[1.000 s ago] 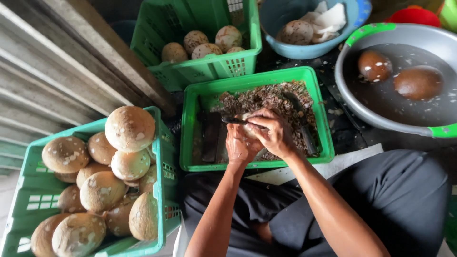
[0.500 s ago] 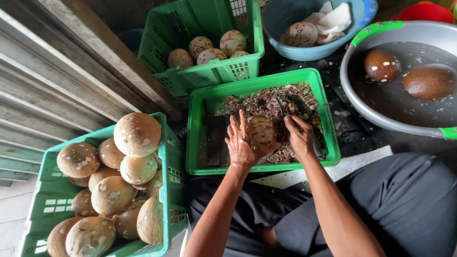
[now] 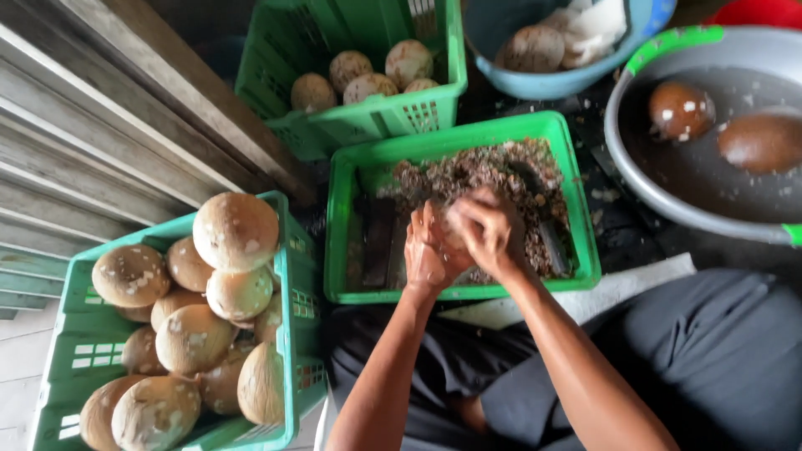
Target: The person sits cross-legged on the floor and uses a knife to peel the outer skin of a round fruit. The peels fall into a green tray below. The person rotates the fruit to remove the skin in sections.
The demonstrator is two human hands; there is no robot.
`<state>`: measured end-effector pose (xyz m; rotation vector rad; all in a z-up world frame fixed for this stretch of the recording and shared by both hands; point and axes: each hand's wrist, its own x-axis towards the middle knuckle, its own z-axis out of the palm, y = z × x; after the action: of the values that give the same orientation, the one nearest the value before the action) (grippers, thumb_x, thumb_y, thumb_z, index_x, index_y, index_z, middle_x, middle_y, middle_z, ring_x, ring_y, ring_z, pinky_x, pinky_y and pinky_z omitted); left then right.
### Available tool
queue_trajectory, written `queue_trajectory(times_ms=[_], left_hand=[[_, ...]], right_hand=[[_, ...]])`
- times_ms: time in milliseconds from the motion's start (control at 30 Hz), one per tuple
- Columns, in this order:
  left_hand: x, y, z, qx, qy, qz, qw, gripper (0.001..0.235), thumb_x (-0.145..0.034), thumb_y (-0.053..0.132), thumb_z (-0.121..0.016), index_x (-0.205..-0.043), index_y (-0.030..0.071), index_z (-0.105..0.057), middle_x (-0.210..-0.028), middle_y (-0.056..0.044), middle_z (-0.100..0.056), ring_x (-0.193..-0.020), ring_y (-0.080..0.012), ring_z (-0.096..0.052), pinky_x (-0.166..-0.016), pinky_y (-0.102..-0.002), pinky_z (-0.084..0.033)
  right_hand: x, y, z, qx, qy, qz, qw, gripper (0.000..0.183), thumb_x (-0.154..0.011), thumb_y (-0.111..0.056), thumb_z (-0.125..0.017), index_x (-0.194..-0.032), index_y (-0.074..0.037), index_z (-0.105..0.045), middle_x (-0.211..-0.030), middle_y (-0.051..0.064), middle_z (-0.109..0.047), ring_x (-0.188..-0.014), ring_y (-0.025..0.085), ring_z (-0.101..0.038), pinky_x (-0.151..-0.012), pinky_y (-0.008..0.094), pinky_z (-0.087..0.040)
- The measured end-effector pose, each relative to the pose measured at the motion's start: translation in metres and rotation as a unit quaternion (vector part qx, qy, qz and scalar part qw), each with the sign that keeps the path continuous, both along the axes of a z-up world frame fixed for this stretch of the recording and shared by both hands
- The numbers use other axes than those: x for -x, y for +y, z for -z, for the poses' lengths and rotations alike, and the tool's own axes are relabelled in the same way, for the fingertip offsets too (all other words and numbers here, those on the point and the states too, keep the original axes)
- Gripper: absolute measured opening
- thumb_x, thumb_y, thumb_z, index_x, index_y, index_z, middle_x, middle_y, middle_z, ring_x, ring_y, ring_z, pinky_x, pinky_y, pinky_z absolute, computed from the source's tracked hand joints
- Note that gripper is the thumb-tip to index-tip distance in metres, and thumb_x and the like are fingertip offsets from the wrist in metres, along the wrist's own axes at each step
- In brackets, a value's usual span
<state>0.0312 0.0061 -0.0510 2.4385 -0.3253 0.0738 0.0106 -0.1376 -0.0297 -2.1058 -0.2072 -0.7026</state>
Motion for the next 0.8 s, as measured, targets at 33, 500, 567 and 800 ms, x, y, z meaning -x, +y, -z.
queue_trajectory(times_ms=[33, 500, 567, 800], left_hand=[[0.015, 0.002, 0.003, -0.001, 0.007, 0.002, 1.0, 0.108, -0.049, 0.037, -0.09, -0.141, 0.011, -0.04, -0.121, -0.014, -0.053, -0.108, -0.0442, -0.063, -0.089, -0.051, -0.059], [-0.001, 0.015, 0.0, 0.093, -0.007, 0.029, 0.995, 0.118, -0.038, 0.055, -0.094, -0.139, 0.015, -0.048, -0.118, -0.013, -0.06, -0.104, -0.0418, -0.069, -0.091, -0.054, -0.059], [0.003, 0.016, -0.016, 0.087, 0.018, 0.03, 0.996, 0.117, -0.04, 0.054, -0.093, -0.141, 0.015, -0.047, -0.12, -0.012, -0.059, -0.107, -0.0412, -0.068, -0.094, -0.053, -0.058], [0.005, 0.022, -0.028, 0.071, 0.085, 0.037, 0.993, 0.12, -0.039, 0.053, -0.093, -0.144, 0.017, -0.046, -0.125, -0.011, -0.059, -0.113, -0.0406, -0.066, -0.1, -0.055, -0.056]], right_hand=[[0.001, -0.004, 0.027, -0.001, 0.007, 0.002, 1.0, 0.01, -0.094, -0.023, -0.072, -0.097, -0.015, -0.077, -0.096, 0.014, -0.071, -0.094, 0.035, -0.07, -0.083, 0.044, -0.055], [-0.019, -0.014, 0.072, -0.195, 0.068, -0.031, 0.978, 0.026, -0.102, -0.029, -0.065, -0.103, -0.006, -0.075, -0.102, 0.019, -0.071, -0.098, 0.034, -0.068, -0.089, 0.045, -0.054], [-0.033, -0.033, 0.059, -0.182, 0.106, -0.059, 0.976, 0.027, -0.099, -0.027, -0.069, -0.103, -0.002, -0.075, -0.103, 0.022, -0.071, -0.1, 0.038, -0.068, -0.091, 0.049, -0.053], [-0.049, -0.04, 0.048, -0.116, 0.181, -0.092, 0.972, 0.03, -0.097, -0.031, -0.067, -0.104, -0.004, -0.076, -0.106, 0.022, -0.073, -0.106, 0.042, -0.066, -0.095, 0.053, -0.051]])
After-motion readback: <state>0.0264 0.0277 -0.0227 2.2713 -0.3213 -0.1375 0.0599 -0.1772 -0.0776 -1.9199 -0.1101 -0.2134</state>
